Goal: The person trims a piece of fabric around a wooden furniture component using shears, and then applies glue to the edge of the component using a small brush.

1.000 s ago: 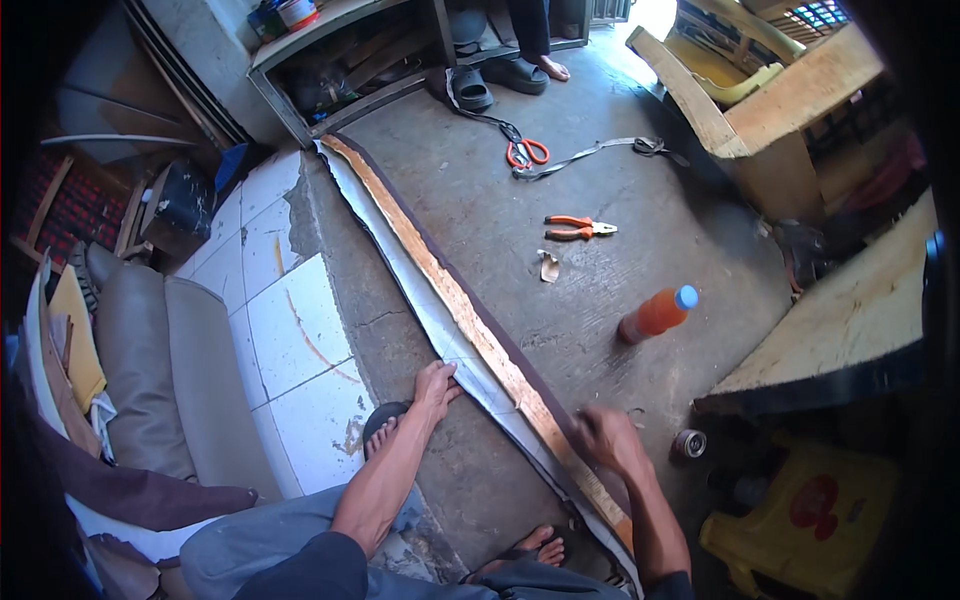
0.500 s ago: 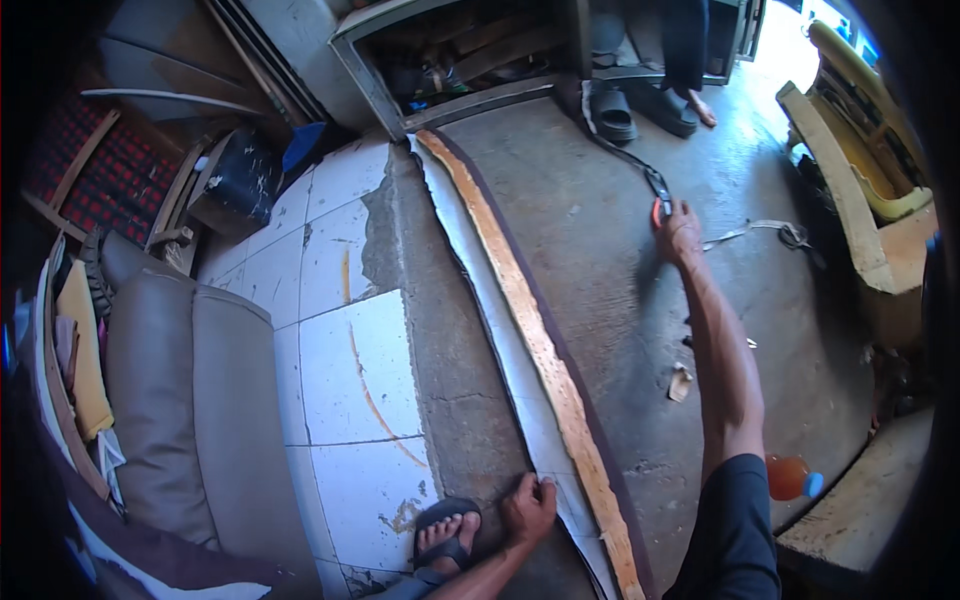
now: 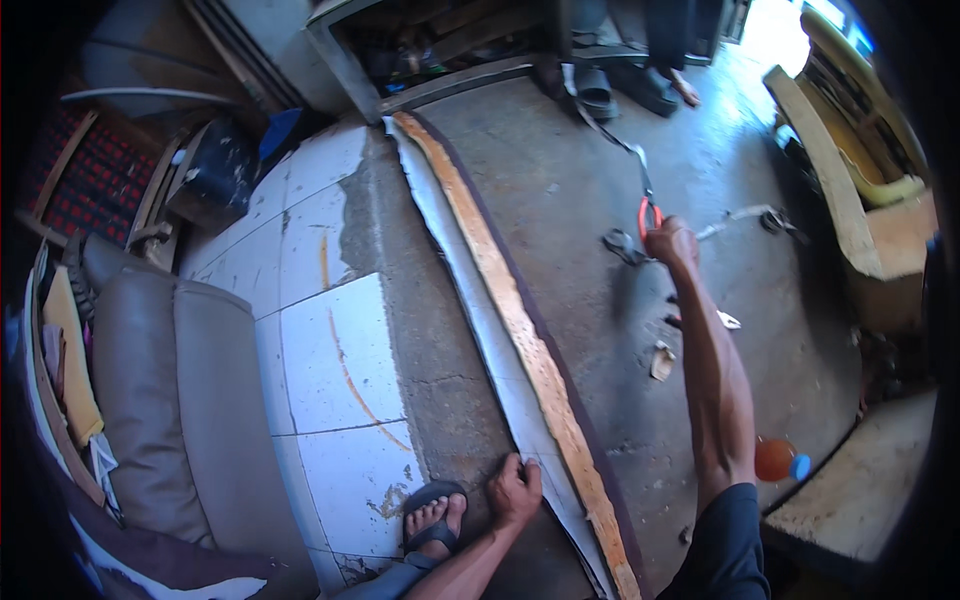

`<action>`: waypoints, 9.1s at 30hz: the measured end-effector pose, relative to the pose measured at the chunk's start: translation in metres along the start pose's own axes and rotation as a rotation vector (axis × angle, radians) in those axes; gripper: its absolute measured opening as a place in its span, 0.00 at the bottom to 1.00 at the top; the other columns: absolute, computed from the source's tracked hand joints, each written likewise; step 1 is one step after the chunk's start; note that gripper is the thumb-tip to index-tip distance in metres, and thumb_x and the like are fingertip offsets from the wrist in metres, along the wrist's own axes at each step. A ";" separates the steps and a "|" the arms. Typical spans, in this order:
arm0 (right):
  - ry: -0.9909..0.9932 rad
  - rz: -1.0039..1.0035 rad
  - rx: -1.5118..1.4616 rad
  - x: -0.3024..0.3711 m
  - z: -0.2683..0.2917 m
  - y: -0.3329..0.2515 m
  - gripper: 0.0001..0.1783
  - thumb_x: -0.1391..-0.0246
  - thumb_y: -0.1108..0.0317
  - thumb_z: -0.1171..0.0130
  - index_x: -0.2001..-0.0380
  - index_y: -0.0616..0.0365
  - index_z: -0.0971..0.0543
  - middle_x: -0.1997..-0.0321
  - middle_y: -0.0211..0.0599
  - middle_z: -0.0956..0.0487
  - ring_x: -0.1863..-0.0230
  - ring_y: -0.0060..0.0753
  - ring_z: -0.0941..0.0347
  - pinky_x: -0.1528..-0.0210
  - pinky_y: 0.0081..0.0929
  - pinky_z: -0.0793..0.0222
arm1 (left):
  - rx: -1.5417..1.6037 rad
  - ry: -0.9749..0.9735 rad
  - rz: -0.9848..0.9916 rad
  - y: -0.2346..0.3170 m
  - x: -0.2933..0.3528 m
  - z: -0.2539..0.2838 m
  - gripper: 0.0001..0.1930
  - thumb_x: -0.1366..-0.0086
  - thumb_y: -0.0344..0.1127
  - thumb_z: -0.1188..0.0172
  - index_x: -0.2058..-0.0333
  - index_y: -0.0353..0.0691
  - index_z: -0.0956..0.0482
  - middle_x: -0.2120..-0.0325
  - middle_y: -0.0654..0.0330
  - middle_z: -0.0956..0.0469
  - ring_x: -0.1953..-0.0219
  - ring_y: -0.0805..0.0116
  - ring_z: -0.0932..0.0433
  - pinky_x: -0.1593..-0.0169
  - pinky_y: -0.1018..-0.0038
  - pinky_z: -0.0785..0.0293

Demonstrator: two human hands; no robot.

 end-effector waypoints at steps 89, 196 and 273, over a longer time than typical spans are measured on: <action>-0.210 -0.126 -0.132 0.570 0.019 0.275 0.24 0.53 0.64 0.30 0.55 0.60 0.27 0.58 0.48 0.28 0.53 0.53 0.29 0.53 0.47 0.33 | 0.112 0.108 0.444 0.026 -0.260 -0.046 0.07 0.38 0.26 0.50 0.75 0.39 0.26 0.85 0.63 0.32 0.87 0.72 0.36 0.84 0.67 0.45; 0.206 -0.461 -0.424 0.631 0.091 0.373 0.10 0.47 0.69 0.36 0.66 0.63 0.26 0.68 0.49 0.24 0.66 0.54 0.24 0.62 0.44 0.30 | -0.524 -1.190 -1.331 0.077 0.309 -0.087 0.39 0.29 0.58 0.52 0.30 0.35 0.42 0.29 0.47 0.43 0.24 0.51 0.53 0.26 0.44 0.65; -0.933 -0.684 -0.277 1.037 0.223 0.724 0.40 0.59 0.25 0.33 0.69 0.56 0.21 0.72 0.36 0.23 0.68 0.41 0.29 0.62 0.37 0.32 | -0.413 -1.877 0.844 -0.066 0.745 -0.101 0.17 0.32 0.48 0.36 0.51 0.45 0.19 0.51 0.64 0.17 0.47 0.68 0.20 0.51 0.68 0.33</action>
Point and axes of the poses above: each hand's wrist, its own x-axis away from the middle knuckle, its own z-axis out of the back of the hand, y = z × x, the point moved 7 cm from there along -x, towards the middle knuckle
